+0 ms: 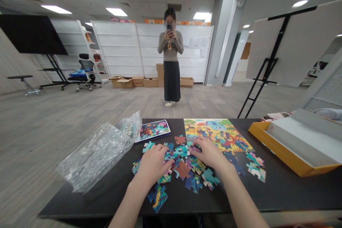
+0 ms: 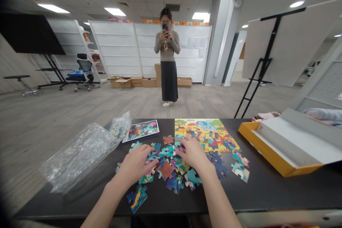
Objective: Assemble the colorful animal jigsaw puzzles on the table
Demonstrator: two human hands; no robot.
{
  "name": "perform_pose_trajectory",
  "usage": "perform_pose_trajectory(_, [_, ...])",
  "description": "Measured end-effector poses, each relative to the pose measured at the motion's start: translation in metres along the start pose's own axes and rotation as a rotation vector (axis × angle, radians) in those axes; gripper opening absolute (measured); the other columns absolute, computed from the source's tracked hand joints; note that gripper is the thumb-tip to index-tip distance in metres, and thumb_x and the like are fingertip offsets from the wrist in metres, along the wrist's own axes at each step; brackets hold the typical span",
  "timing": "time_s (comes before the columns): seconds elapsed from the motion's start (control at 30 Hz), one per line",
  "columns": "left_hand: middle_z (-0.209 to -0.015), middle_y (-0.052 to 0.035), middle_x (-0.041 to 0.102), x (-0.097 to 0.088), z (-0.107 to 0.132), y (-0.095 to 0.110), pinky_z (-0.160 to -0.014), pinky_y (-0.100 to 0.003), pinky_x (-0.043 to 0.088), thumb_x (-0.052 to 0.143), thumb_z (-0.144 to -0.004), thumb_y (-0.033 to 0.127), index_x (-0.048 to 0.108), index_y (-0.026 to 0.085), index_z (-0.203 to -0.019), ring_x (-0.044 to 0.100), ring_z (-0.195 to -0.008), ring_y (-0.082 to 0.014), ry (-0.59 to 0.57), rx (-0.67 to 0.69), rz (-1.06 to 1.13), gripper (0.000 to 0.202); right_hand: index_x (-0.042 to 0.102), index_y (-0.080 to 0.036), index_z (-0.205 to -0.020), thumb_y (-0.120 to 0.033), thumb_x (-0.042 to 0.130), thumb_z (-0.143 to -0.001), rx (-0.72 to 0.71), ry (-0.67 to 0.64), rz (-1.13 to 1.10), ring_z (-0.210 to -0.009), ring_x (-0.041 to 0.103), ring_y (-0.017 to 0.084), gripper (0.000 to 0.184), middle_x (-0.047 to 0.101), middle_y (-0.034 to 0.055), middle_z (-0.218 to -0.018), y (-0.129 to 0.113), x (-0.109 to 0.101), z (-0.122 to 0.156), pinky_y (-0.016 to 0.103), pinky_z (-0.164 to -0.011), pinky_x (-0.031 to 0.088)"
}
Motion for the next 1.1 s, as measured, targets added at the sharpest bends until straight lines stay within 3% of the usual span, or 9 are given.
perform_pose_trajectory(0.3, [-0.123, -0.0105, 0.065, 0.008, -0.001, -0.01, -0.102, -0.041, 0.049, 0.065, -0.076, 0.014, 0.062, 0.019, -0.121, 0.062, -0.117, -0.0269, 0.066, 0.03, 0.308, 0.045, 0.073, -0.021, -0.099, -0.036, 0.069, -0.085, -0.033, 0.015, -0.034, -0.107, 0.063, 0.027, 0.021, 0.071, 0.0094, -0.108, 0.003, 0.003, -0.002, 0.035, -0.093, 0.044])
perform_pose_trajectory(0.47, [-0.129, -0.0105, 0.062, -0.006, -0.002, -0.002, -0.106, -0.041, 0.048, 0.062, -0.073, 0.007, 0.059, 0.019, -0.125, 0.059, -0.123, -0.0255, 0.169, 0.116, 0.429, 0.053, 0.073, -0.018, -0.103, -0.04, 0.067, -0.088, -0.046, 0.05, -0.082, -0.108, 0.064, 0.03, 0.027, 0.072, 0.0123, -0.109, 0.009, -0.003, -0.002, 0.041, -0.093, 0.046])
perform_pose_trajectory(0.63, [-0.146, -0.0101, 0.05, -0.017, -0.002, 0.019, -0.111, -0.042, 0.046, 0.061, -0.081, 0.011, 0.052, 0.024, -0.136, 0.054, -0.132, -0.0251, 0.251, 0.216, 0.504, 0.058, 0.071, -0.021, -0.109, -0.039, 0.063, -0.091, -0.116, 0.08, -0.416, -0.1, 0.066, 0.024, 0.026, 0.073, 0.0088, -0.112, -0.015, -0.014, 0.002, 0.037, -0.087, 0.05])
perform_pose_trajectory(0.73, [-0.149, -0.0083, 0.047, -0.017, -0.003, 0.033, -0.112, -0.039, 0.046, 0.061, -0.082, 0.01, 0.048, 0.027, -0.141, 0.053, -0.133, -0.0235, 0.244, 0.265, 0.533, 0.062, 0.068, -0.023, -0.115, -0.036, 0.064, -0.09, -0.164, -0.016, -0.64, -0.085, 0.067, 0.018, 0.029, 0.073, 0.006, -0.11, -0.032, -0.006, 0.003, 0.03, -0.075, 0.052])
perform_pose_trajectory(0.83, [-0.149, -0.0072, 0.047, -0.015, -0.004, 0.043, -0.114, -0.039, 0.044, 0.06, -0.082, 0.008, 0.047, 0.028, -0.141, 0.048, -0.138, -0.0228, 0.224, 0.308, 0.543, 0.063, 0.067, -0.021, -0.112, -0.027, 0.065, -0.087, -0.176, -0.071, -0.734, -0.07, 0.062, 0.015, 0.026, 0.069, 0.0008, -0.083, -0.037, 0.004, 0.002, 0.027, -0.065, 0.048])
perform_pose_trajectory(0.97, [-0.148, -0.0079, 0.049, -0.014, -0.003, 0.046, -0.117, -0.042, 0.041, 0.06, -0.083, 0.009, 0.05, 0.028, -0.138, 0.046, -0.139, -0.0245, 0.222, 0.316, 0.494, 0.059, 0.064, -0.021, -0.11, -0.023, 0.066, -0.083, -0.147, -0.08, -0.825, -0.066, 0.06, 0.014, 0.026, 0.064, -0.0031, -0.071, -0.031, 0.01, 0.001, 0.026, -0.063, 0.046])
perform_pose_trajectory(1.1, [-0.137, -0.0071, 0.061, -0.003, 0.001, 0.048, -0.109, -0.041, 0.048, 0.061, -0.084, 0.014, 0.05, 0.026, -0.14, 0.057, -0.127, -0.0238, 0.106, 0.326, 0.438, 0.058, 0.058, -0.022, -0.105, -0.024, 0.069, -0.08, -0.11, -0.174, -0.857, -0.065, 0.061, 0.014, 0.027, 0.063, -0.0057, -0.068, -0.032, 0.012, 0.006, 0.025, -0.062, 0.046])
Point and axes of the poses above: each hand's wrist, its own z-axis away from the middle knuckle, its own x-axis out of the palm, y = z × x, the point moved 9 cm from there along -z, towards the middle knuckle
